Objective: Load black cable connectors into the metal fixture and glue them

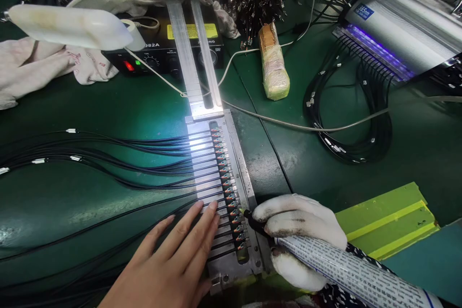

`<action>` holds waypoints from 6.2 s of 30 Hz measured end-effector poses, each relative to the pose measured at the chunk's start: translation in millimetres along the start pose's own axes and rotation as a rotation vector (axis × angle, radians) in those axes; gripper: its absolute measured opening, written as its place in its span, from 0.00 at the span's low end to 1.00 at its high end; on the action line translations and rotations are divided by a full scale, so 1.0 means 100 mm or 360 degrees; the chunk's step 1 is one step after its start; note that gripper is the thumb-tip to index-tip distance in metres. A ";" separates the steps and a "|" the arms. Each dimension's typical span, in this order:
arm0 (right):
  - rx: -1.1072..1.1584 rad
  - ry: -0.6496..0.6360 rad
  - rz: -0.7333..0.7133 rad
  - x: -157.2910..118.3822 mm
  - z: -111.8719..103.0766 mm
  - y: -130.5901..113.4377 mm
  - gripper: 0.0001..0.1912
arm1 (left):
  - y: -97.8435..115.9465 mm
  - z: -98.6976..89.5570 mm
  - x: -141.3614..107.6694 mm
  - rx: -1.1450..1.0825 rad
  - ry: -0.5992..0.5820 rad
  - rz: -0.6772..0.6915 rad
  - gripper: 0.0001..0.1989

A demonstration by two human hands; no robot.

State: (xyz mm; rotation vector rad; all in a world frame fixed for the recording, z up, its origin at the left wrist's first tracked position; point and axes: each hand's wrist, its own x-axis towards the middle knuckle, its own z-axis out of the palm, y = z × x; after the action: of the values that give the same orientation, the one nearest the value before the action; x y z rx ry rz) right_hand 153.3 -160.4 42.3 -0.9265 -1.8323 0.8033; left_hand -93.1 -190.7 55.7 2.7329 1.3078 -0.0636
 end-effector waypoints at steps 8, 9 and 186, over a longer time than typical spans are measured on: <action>0.0028 0.0039 -0.0017 -0.01 0.01 0.03 0.10 | 0.00 0.00 -0.02 0.0071 0.0022 0.0055 0.23; 0.0031 0.0035 -0.0024 -0.01 0.01 0.04 0.10 | -0.01 0.01 -0.02 0.0084 0.0009 0.0061 0.23; -0.0078 -0.0066 -0.0157 -0.08 -0.04 -0.02 0.06 | 0.08 -0.03 -0.02 -0.0038 0.0131 0.0159 0.24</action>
State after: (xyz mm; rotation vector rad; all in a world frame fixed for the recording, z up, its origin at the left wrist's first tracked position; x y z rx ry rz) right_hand 159.1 -167.5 41.7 -0.8490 -1.9260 0.7243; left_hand -88.2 -196.9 59.4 2.8033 1.1805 0.0728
